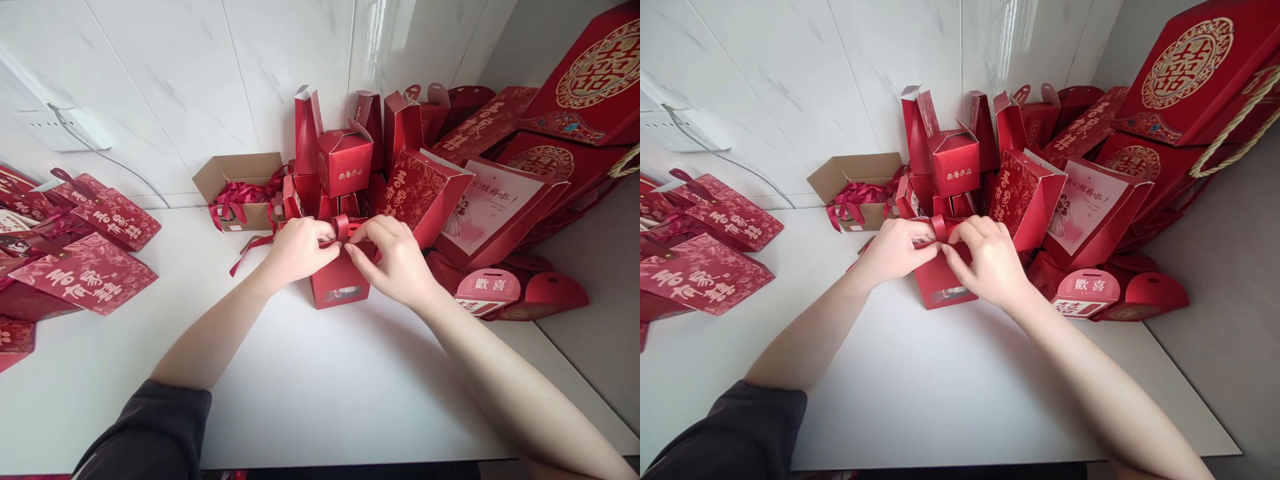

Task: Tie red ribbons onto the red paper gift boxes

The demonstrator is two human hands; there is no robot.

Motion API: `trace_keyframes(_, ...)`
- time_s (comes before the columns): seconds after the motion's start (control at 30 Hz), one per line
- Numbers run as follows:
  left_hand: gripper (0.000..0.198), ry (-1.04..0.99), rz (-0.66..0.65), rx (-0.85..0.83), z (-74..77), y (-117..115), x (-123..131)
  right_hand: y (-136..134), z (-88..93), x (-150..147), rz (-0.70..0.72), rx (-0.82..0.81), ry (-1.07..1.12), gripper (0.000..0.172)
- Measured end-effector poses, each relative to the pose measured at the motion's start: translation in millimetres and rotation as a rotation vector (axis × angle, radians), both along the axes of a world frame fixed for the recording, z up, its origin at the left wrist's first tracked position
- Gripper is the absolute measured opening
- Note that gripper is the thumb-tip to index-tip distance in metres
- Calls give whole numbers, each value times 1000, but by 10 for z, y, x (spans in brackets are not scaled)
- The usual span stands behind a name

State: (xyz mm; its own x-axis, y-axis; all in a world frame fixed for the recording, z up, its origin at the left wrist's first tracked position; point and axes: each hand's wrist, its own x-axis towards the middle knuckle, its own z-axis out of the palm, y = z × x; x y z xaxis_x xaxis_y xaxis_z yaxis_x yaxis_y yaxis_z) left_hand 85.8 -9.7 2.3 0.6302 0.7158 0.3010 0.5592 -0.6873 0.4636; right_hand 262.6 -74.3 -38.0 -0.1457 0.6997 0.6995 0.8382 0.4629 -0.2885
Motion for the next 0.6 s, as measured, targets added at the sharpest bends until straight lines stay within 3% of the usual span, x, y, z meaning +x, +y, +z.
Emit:
trace_keyframes(0.13, 34, 8, -20, -37, -9, 59, -28, 23, 46, 81, 76, -149, 247, 17)
trace_keyframes(0.27, 30, 11, -57, -14, -1, 51, -35, 68, -6, 78, 164, -309, 348, 19)
trace_keyframes(0.6, 26, -5, -86, -50, 21, 50, -45, 117, -82, 103, 268, -343, 343, 13)
